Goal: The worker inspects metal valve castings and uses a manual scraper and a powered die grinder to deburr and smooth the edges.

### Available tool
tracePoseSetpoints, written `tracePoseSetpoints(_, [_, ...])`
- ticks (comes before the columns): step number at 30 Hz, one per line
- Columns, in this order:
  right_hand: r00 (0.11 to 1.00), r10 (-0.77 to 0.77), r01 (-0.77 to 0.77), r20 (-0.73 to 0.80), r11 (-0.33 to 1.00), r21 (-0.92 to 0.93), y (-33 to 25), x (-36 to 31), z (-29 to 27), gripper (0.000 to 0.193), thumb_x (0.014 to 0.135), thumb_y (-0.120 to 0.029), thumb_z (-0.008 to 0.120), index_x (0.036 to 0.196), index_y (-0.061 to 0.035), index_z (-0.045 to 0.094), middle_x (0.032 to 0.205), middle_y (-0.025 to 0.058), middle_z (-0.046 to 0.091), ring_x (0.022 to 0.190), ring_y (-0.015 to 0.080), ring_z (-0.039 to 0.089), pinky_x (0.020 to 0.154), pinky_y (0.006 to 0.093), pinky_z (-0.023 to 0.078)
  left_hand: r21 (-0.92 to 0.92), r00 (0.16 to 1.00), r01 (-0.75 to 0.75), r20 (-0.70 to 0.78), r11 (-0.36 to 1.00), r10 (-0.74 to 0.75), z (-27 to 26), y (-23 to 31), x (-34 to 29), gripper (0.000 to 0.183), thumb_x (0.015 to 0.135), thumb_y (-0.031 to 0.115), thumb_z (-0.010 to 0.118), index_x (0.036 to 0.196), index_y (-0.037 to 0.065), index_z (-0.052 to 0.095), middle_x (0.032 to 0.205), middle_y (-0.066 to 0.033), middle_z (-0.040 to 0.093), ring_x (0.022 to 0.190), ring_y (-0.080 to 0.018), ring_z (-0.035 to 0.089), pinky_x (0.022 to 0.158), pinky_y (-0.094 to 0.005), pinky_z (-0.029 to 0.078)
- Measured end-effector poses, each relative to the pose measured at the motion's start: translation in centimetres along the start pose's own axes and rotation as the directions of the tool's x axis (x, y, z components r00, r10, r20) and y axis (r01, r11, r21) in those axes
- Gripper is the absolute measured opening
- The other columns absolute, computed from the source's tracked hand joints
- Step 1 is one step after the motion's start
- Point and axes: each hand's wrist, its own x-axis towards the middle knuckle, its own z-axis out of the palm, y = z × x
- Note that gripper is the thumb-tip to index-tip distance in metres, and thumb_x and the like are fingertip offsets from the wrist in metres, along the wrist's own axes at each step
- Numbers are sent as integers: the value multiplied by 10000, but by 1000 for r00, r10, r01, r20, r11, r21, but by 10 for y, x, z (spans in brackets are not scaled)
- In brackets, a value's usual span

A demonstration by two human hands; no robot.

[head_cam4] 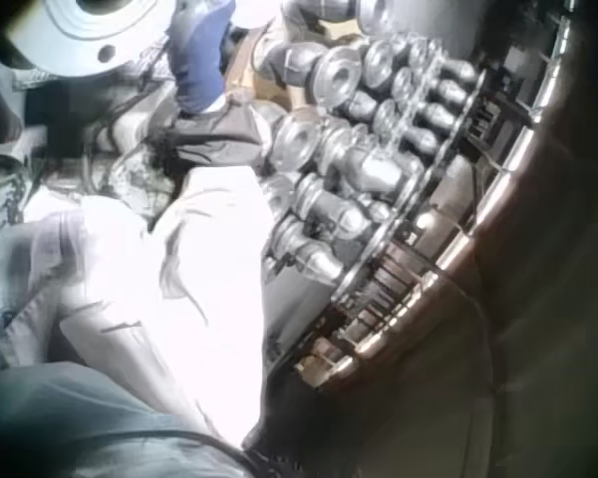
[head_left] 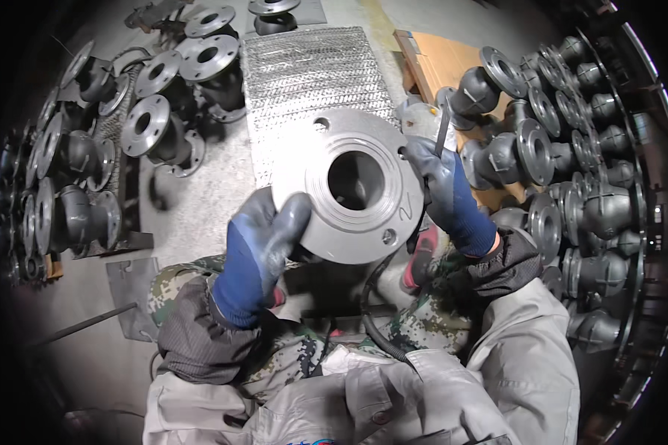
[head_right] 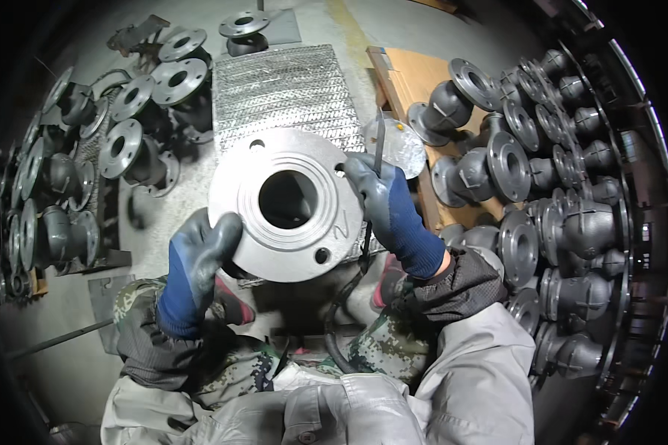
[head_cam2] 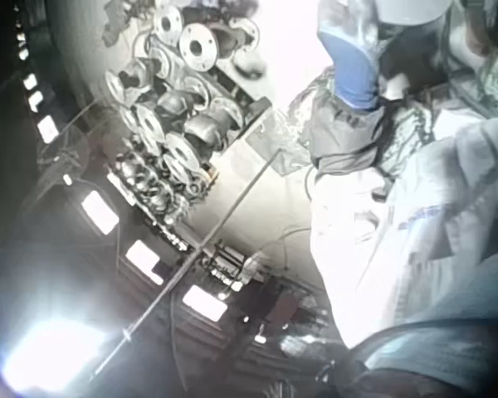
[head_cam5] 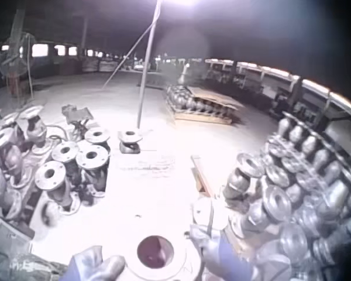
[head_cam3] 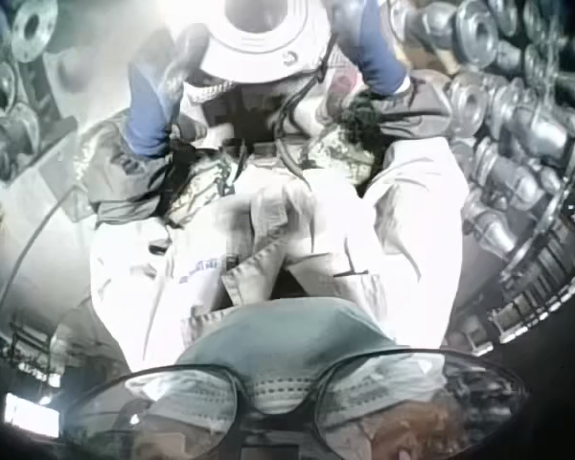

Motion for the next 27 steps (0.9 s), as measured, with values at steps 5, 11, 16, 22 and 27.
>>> tracePoseSetpoints(5, [997, -12, 20, 74, 994, -108, 4, -15, -29, 231, 914, -185, 451, 775, -4, 487, 705, 28, 451, 668, 117, 419, 605, 276, 364, -16, 986, 82, 146, 997, -79, 11, -6, -11, 305, 943, 162, 522, 1120, -87, 529, 966, -118, 651, 848, -136, 614, 764, -277, 499])
tracePoseSetpoints(11, [944, -244, 323, 224, 831, -454, 10, -23, -64, 298, 760, -42, 614, 1048, 36, 607, 1033, 221, 634, 967, 364, 620, 835, 366, 484, 109, 969, 88, 222, 990, -111, 28, -13, -8, 344, 908, 182, 586, 1122, -83, 535, 996, -142, 650, 903, -162, 616, 805, -290, 499])
tracePoseSetpoints(16, [990, 13, 1, 139, 995, -100, 13, -32, -80, 330, 901, -161, 469, 1115, 55, 597, 1019, 136, 657, 885, 178, 616, 811, 300, 478, 231, 935, 109, 307, 967, -178, 48, 1, 0, 334, 855, 186, 652, 1066, -62, 576, 892, -153, 672, 804, -164, 646, 744, -310, 527])
tracePoseSetpoints(22, [914, -406, 384, 17, 850, -360, 35, -38, -78, 302, 706, -48, 696, 985, 45, 624, 978, 201, 652, 892, 343, 649, 783, 364, 520, 276, 963, -81, 270, 958, 3, 63, 5, 11, 233, 865, 164, 625, 921, -61, 599, 688, -50, 604, 584, -83, 566, 503, -254, 466])
tracePoseSetpoints(27, [868, -493, 419, -62, 793, -441, 36, -35, -65, 296, 752, -96, 675, 1008, 41, 620, 936, 156, 666, 823, 278, 658, 753, 333, 512, 291, 995, 101, -40, 951, -93, 47, -7, 26, 340, 928, 267, 565, 943, -72, 587, 756, -40, 608, 608, -57, 528, 526, -208, 421])
